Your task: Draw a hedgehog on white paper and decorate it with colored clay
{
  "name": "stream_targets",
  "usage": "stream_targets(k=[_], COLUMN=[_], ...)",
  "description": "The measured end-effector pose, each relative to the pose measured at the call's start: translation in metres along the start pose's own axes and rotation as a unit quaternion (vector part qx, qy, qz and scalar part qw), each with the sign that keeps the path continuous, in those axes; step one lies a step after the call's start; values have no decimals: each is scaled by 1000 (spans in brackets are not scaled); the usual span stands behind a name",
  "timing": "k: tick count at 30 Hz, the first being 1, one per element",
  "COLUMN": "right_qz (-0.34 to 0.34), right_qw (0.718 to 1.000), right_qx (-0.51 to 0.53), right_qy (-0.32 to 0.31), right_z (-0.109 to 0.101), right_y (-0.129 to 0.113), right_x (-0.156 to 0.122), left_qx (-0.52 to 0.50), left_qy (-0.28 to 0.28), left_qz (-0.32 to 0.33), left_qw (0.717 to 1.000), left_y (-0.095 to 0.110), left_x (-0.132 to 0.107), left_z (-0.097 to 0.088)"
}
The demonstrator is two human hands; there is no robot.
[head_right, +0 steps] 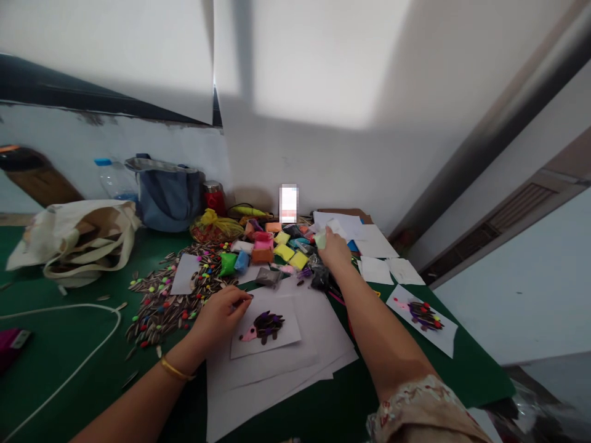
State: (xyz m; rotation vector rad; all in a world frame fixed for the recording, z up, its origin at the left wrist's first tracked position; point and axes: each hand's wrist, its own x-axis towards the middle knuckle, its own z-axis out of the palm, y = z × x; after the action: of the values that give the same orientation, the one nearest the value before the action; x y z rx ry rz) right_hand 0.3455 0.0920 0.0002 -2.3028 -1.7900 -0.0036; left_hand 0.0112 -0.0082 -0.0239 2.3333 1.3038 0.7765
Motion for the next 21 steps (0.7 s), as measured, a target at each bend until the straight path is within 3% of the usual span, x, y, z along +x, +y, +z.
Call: stream_targets(k=[2,4,8,10,14,18,21], right_qz=[-9,-71,-273,-319,-340,-339,-337], right_qw=[994,978,929,912,905,906,906], right_qx=[50,124,228,253,254,249,253], right_qy=[95,153,96,44,-19,-34,-28], right_z=[-7,-16,-31,-35,-37,-35,-28], right_y=[-4,-14,-49,-68,-94,-104,-104], right_x=[-9,-26,-85,-117,-156,-163,-162], left_qx=[-8,-24,-95,-145,-201,-239,-301], left_qy=[8,22,76,102,124,121,90], left_qz=[1,-1,-7,-12,-37,-72,-111], left_qw=[1000,999,993,984,971,961,943], left_y=[1,3,8,11,16,18,20], left_x=[0,-1,-5,-7,-8,-6,-5], left_z=[-1,-2,-2,-2,0,-1,-4])
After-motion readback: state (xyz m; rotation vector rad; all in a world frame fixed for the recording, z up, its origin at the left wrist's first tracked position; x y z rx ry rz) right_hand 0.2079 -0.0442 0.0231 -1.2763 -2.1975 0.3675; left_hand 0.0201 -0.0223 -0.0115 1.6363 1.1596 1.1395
